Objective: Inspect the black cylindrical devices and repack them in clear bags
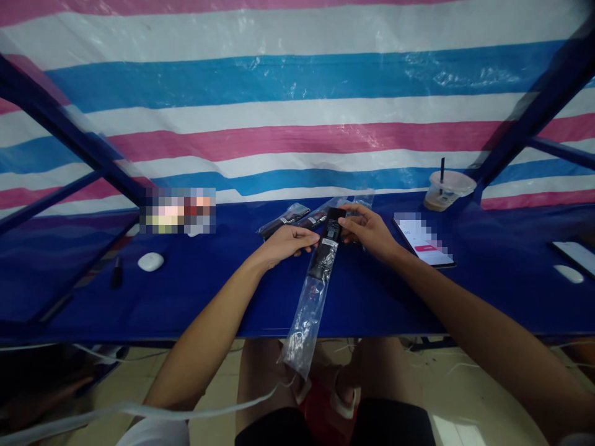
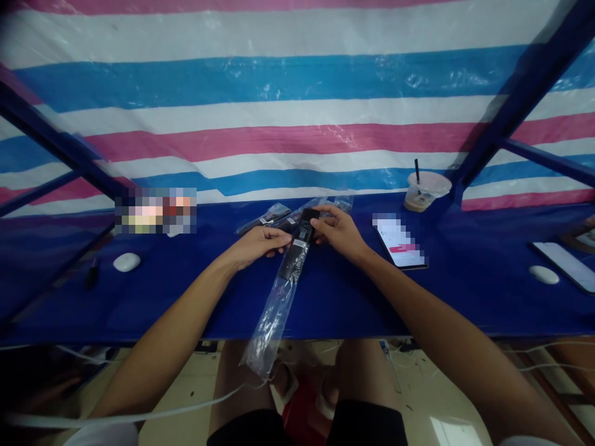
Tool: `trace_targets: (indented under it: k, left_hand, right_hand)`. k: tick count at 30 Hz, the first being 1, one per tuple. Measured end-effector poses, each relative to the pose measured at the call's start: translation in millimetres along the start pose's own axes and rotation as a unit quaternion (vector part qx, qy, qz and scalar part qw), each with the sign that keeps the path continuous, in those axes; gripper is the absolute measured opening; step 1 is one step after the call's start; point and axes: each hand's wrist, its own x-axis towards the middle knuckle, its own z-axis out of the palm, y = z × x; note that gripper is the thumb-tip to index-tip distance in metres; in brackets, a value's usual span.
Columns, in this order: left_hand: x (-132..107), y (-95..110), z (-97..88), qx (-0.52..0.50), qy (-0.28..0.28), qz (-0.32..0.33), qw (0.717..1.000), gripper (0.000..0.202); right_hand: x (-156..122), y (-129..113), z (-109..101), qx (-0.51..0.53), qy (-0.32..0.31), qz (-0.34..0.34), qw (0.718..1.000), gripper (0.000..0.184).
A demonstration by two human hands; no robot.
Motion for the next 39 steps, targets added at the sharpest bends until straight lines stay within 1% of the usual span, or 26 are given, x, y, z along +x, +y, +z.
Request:
trace_targets:
  k: [2, 5, 8, 10, 12, 18, 22, 26, 31, 35, 37, 39]
  left_hand:
    - [3, -4, -2.3, -0.036, 0.005, 0.013, 0.999, 0.025]
    - [7, -9, -3.6, -0.054, 0.02, 0.027, 0.998, 0.02]
    - [8, -9, -1.7, -0.082, 0.033, -0.005, 0.996, 0.021]
    - [7, -6, -0.3, -0.113, 0.029, -0.038, 0.992, 0.024]
    - [5, -3, 0.5, -0.138, 0.018, -0.058, 0.989, 0.028]
    - [4, -3, 2.8, -0.166, 0.014, -0.068, 0.984, 0.029]
    - [9, -8, 5.8, -0.177, 0.045, -0.056, 0.982, 0.028]
    - [12, -11, 9.0, -0.186, 0.081, -0.044, 0.978, 0.026]
    - [14, -10, 10.4, -0.196, 0.109, -0.022, 0.974, 0.03]
    - [14, -8, 11.3, -0.209, 0.127, 0.001, 0.97, 0.03]
    - [14, -7, 11.9, -0.211, 0.132, 0.01, 0.969, 0.029]
    - [14, -7, 12.2, -0.214, 0.134, 0.021, 0.967, 0.03]
  right_hand:
    - [1, 1, -1, 0.003, 0.005, 0.003, 1.0, 0.054]
    - [1, 3, 0, 0.015, 0.003, 0.008, 1.0, 0.053]
    - [1, 3, 1, 0.023, -0.013, 0.013, 1.0, 0.056]
    - [1, 3, 1, 0.024, -0.016, 0.014, 0.999, 0.057]
    - [1, 2, 1, 0.026, -0.014, 0.013, 0.999, 0.057]
    - [1, 1, -1, 0.028, -0.014, 0.018, 0.999, 0.051]
    - [1, 3, -2, 0.003, -0.037, 0.01, 0.999, 0.051]
    - [1, 5, -1, -0.069, -0.064, -0.028, 0.995, 0.047]
    - [-2, 3, -2, -0.137, -0.105, -0.067, 0.983, 0.044]
    - [-4, -1, -2, -0.195, -0.145, -0.095, 0.965, 0.032]
    - [-5, -2, -1, -0.188, -0.177, -0.089, 0.962, 0.028]
    - [-5, -1, 0, -0.142, -0.184, -0.061, 0.971, 0.029]
